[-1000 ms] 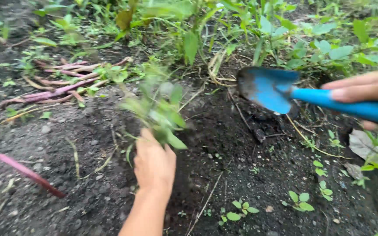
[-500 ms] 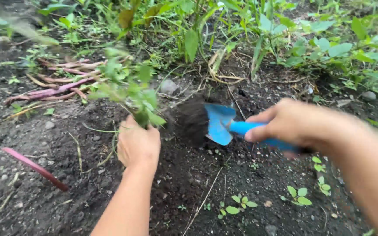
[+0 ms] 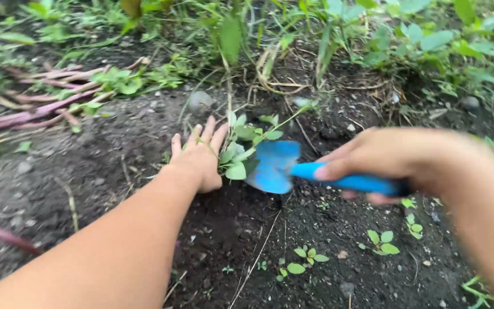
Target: Dig a small hole and remove weeds from a garden area using a hand trowel.
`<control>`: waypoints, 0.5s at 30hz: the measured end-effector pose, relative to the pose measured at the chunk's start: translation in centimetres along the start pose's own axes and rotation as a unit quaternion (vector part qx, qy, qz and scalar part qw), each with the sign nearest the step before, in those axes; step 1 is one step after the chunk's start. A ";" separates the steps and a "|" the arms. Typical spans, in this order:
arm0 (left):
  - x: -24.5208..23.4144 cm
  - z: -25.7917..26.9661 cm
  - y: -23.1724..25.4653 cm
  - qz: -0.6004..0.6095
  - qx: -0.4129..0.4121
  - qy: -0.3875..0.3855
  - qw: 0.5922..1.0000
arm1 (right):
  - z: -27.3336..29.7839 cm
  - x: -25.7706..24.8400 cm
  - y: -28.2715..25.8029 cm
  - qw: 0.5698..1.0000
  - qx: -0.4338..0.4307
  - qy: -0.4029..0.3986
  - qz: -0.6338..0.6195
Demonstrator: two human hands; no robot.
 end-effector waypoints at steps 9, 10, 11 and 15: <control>3.4 -3.8 2.9 0.016 0.009 -0.076 0.997 | -2.5 -5.5 -0.8 0.980 -0.031 0.111 0.162; 4.6 -5.3 3.2 0.016 0.007 -0.079 0.997 | -2.9 -4.2 -1.4 0.980 -0.031 0.108 0.162; 5.9 -6.7 3.4 0.072 0.035 -0.079 0.994 | -3.2 -2.9 -1.9 0.979 -0.023 0.122 0.164; 1.6 -4.2 5.2 0.017 0.005 0.087 0.996 | -4.8 0.0 -2.9 0.987 -0.075 0.141 0.020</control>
Point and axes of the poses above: each hand's wrist, its own z-axis away from the middle knuckle, its own x-axis out of the palm, y = z × x, the point moved 2 cm from there along -z, towards the middle knuckle, and after that the axes turned 15 degrees about -x, right-handed, at the moved point
